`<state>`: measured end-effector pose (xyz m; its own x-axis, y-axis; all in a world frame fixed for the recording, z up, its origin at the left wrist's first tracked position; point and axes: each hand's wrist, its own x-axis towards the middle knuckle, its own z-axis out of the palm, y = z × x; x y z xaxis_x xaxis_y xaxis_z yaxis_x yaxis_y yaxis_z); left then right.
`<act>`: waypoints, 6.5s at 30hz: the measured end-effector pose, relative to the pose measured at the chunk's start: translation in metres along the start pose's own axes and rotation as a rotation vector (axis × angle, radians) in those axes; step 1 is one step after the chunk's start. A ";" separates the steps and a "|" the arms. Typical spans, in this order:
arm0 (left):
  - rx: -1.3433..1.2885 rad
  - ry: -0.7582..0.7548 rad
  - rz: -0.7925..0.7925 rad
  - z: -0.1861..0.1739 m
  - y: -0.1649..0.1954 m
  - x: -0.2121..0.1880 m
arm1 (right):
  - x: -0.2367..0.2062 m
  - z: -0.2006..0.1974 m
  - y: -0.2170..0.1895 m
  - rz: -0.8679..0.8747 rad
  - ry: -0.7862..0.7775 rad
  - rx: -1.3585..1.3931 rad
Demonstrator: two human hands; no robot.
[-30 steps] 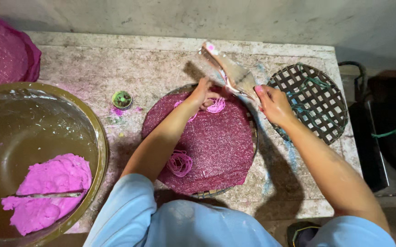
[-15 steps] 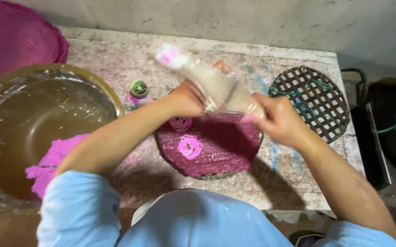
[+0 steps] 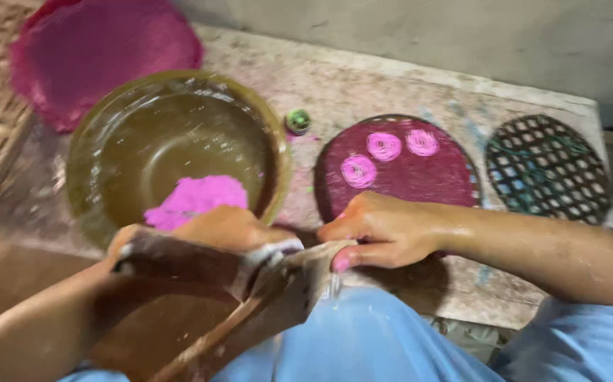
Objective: The person kneads pink dough in a large basin, adding coloring from a small packet and working the dough by hand until uniform. They briefly rinse their hands in a bucket, then use a hand-held extruder press to squeeze the dough into thin strands, depositing round noodle nests onto round mesh trays.
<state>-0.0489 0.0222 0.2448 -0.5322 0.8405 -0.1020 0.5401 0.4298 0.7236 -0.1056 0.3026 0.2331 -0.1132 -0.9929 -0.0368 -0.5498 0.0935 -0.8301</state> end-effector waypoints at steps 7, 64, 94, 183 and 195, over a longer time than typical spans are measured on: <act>-0.399 0.339 -0.253 0.005 -0.122 -0.123 | 0.050 -0.021 0.005 -0.179 0.089 -0.298; 0.309 1.162 -0.344 0.095 -0.209 -0.079 | 0.218 0.012 0.030 0.087 0.002 -1.324; 0.644 1.312 -0.732 0.067 -0.261 -0.082 | 0.176 0.044 0.114 0.626 0.298 -0.093; -1.298 0.628 -0.114 0.124 -0.141 0.014 | 0.094 0.027 0.055 -0.395 0.933 0.767; -0.870 0.492 0.078 0.105 -0.044 0.076 | -0.064 0.054 0.020 -0.290 0.672 -0.555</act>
<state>-0.0451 0.1021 0.1339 -0.8321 0.5418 0.1182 0.0245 -0.1771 0.9839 -0.0651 0.3646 0.1889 -0.2711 -0.7472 0.6067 -0.9305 0.0423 -0.3638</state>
